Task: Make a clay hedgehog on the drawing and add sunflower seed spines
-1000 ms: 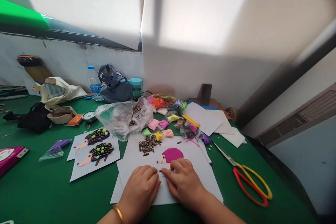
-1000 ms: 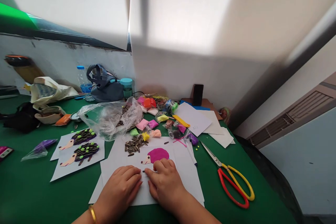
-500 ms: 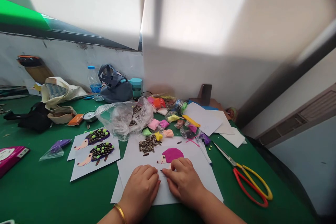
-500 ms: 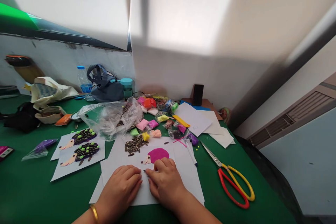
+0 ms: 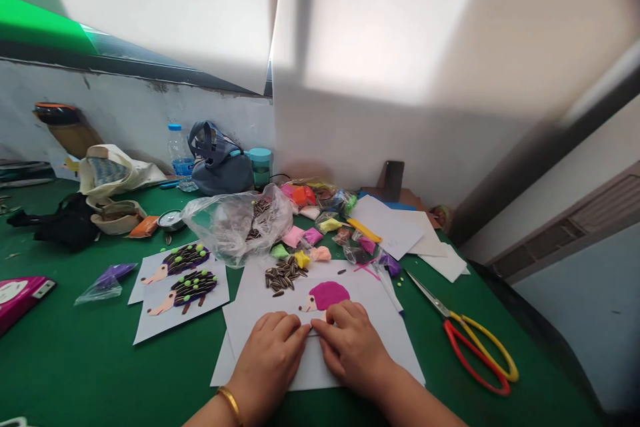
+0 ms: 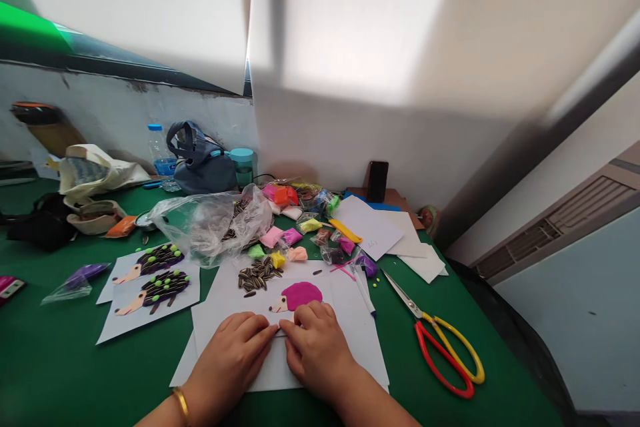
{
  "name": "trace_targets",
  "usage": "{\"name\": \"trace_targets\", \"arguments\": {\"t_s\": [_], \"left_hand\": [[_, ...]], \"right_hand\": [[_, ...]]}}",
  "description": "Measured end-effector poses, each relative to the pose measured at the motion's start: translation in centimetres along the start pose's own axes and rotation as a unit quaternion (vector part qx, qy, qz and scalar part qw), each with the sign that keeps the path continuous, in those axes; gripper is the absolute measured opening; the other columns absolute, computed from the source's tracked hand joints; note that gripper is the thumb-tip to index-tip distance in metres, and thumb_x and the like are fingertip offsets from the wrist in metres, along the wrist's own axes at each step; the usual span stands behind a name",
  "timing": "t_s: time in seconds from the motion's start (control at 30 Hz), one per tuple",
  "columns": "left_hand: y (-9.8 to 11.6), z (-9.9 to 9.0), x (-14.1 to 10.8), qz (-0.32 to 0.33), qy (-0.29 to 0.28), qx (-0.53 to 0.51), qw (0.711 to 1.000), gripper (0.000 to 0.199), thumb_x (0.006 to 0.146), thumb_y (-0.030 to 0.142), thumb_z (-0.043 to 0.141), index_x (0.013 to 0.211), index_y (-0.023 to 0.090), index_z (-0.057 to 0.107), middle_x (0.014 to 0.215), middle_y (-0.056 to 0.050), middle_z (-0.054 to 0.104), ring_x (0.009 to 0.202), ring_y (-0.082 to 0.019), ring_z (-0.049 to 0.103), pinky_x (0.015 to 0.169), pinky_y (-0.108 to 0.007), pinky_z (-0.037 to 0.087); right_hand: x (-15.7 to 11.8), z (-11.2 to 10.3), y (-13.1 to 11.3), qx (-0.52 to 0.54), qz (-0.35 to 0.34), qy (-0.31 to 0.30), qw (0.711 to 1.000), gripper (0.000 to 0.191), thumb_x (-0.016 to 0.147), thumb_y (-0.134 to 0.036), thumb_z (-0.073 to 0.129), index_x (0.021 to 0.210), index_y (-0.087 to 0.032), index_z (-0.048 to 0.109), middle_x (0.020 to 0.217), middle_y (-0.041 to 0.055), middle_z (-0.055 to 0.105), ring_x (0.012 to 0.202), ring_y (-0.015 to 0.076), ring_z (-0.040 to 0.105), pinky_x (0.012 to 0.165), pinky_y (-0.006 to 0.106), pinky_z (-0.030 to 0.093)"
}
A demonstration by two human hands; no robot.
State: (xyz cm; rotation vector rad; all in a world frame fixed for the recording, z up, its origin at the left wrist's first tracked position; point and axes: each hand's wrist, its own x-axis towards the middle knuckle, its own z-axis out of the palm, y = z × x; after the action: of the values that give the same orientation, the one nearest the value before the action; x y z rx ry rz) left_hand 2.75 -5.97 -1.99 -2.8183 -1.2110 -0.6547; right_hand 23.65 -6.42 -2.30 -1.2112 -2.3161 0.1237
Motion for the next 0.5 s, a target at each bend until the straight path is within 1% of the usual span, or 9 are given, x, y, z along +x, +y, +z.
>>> {"name": "trace_targets", "arguments": {"t_s": [0.17, 0.33, 0.4, 0.5], "left_hand": [[0.0, 0.1, 0.0, -0.006, -0.013, -0.003, 1.0, 0.024, 0.083, 0.013, 0.066, 0.105, 0.023, 0.065, 0.097, -0.005, 0.064, 0.088, -0.024, 0.057, 0.081, -0.042, 0.049], [0.0, 0.1, 0.0, -0.01, -0.015, -0.008, 1.0, 0.028, 0.081, 0.009, 0.065, 0.106, 0.023, 0.064, 0.098, -0.005, 0.064, 0.09, -0.024, 0.056, 0.084, -0.043, 0.047], [0.0, 0.0, 0.0, -0.012, -0.015, -0.009, 1.0, 0.028, 0.082, 0.009, 0.064, 0.106, 0.023, 0.064, 0.097, -0.005, 0.064, 0.089, -0.024, 0.056, 0.083, -0.042, 0.047], [0.0, 0.0, 0.0, -0.012, -0.018, -0.014, 1.0, 0.026, 0.084, 0.009, 0.061, 0.106, 0.023, 0.064, 0.097, -0.005, 0.064, 0.088, -0.023, 0.056, 0.082, -0.042, 0.046]], "right_hand": [[-0.1, 0.0, 0.2, 0.007, -0.002, 0.003, 1.0, 0.023, 0.085, -0.018, 0.057, 0.103, -0.026, 0.068, 0.088, 0.0042, 0.06, 0.084, 0.0212, 0.05, 0.077, 0.037, 0.036], [0.0, -0.1, 0.3, 0.009, 0.002, 0.0, 1.0, 0.025, 0.086, -0.017, 0.056, 0.107, -0.025, 0.068, 0.09, 0.0048, 0.061, 0.086, 0.0215, 0.051, 0.078, 0.037, 0.036], [0.2, -0.5, 1.1, 0.001, 0.013, 0.013, 1.0, 0.023, 0.089, -0.017, 0.055, 0.106, -0.024, 0.068, 0.09, 0.0049, 0.061, 0.085, 0.0208, 0.052, 0.078, 0.035, 0.036], [0.8, -2.0, 3.9, -0.062, 0.064, 0.023, 0.996, 0.017, 0.091, -0.019, 0.055, 0.095, -0.022, 0.07, 0.09, 0.0056, 0.062, 0.085, 0.0203, 0.052, 0.076, 0.034, 0.035]]}}
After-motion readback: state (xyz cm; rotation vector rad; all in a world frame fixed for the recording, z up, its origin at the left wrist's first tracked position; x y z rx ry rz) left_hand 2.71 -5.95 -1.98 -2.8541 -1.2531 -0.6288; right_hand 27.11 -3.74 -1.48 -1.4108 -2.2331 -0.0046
